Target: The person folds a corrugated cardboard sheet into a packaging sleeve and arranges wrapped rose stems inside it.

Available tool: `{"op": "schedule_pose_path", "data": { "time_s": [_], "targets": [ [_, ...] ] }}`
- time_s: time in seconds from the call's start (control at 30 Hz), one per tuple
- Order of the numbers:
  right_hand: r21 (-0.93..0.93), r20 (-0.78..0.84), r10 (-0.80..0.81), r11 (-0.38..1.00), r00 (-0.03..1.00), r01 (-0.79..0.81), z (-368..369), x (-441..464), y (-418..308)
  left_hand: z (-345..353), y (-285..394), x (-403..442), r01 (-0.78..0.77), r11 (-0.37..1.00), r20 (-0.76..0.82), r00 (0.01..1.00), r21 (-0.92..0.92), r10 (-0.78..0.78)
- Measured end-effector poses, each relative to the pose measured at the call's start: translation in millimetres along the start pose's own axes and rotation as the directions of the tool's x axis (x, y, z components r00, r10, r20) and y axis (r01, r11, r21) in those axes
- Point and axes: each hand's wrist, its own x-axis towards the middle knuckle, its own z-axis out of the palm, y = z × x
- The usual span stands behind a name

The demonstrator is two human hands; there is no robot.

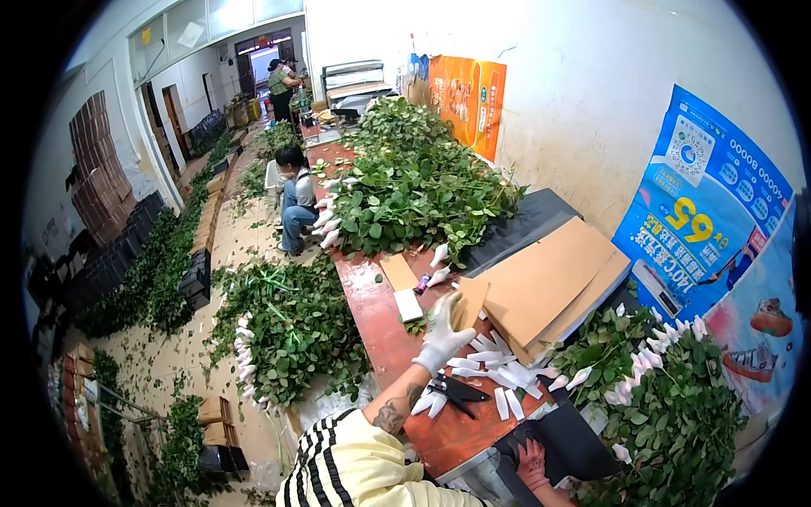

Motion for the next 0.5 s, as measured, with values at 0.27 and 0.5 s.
{"op": "schedule_pose_path", "data": {
  "time_s": [0.27, 0.5],
  "targets": [
    [0.300, 0.117, -0.031, 0.954, 0.993, -0.006, -81, 13, 2, -49, 57, 1, 0.075, 0.997, 0.211, 0.974, 0.023, -0.079],
    [0.990, 0.087, 0.401, -0.134, 0.912, -0.035, -256, -7, -19, -8, 156, -51, 0.787, 0.202, 0.699, 0.359, -0.582, 0.618]
  ]
}}
